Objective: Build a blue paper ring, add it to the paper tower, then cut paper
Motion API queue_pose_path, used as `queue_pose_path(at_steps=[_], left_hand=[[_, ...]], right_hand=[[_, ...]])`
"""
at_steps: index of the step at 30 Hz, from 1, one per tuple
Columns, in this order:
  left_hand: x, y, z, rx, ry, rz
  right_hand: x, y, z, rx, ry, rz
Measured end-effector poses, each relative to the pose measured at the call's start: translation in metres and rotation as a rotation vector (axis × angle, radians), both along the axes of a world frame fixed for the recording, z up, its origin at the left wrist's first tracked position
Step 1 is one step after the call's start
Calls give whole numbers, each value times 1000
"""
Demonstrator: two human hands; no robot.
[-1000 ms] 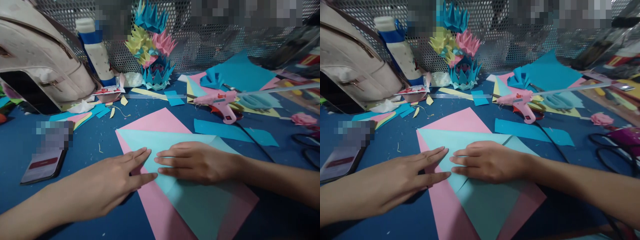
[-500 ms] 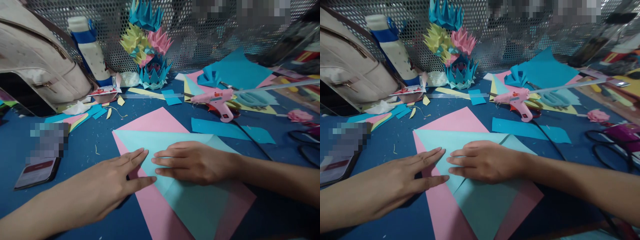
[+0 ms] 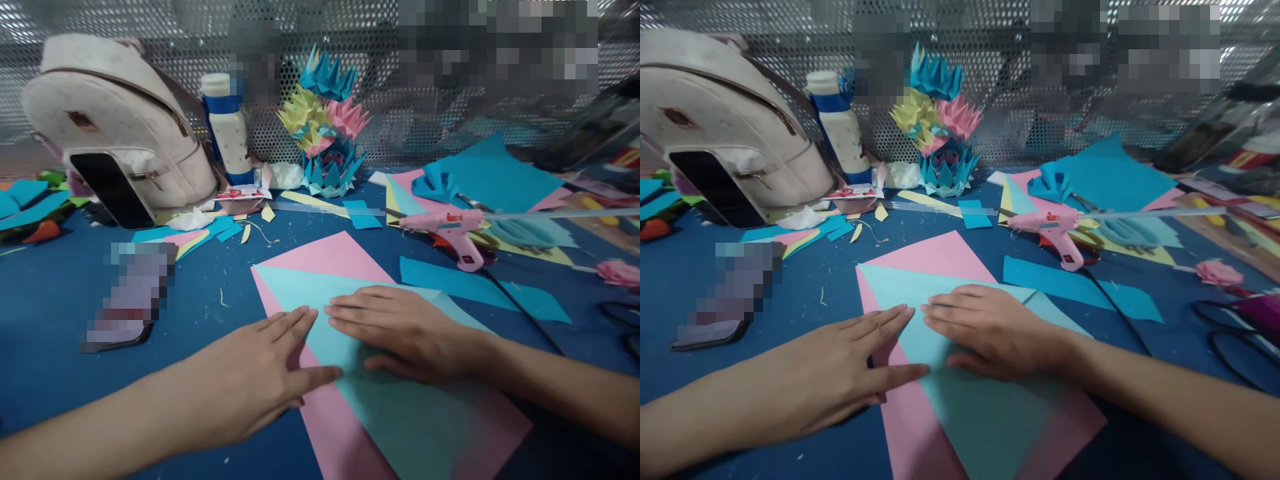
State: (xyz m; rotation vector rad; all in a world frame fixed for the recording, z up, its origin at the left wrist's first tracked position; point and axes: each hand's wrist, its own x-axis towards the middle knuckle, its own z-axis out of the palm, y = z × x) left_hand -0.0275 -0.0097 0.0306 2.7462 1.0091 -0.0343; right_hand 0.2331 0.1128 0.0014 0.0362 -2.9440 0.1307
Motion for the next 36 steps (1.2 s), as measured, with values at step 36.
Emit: queue_pose_path(at_steps=[36], left_hand=[[-9, 0, 4, 81, -46, -59]], right_hand=[[-131, 22, 13, 407, -148, -126]])
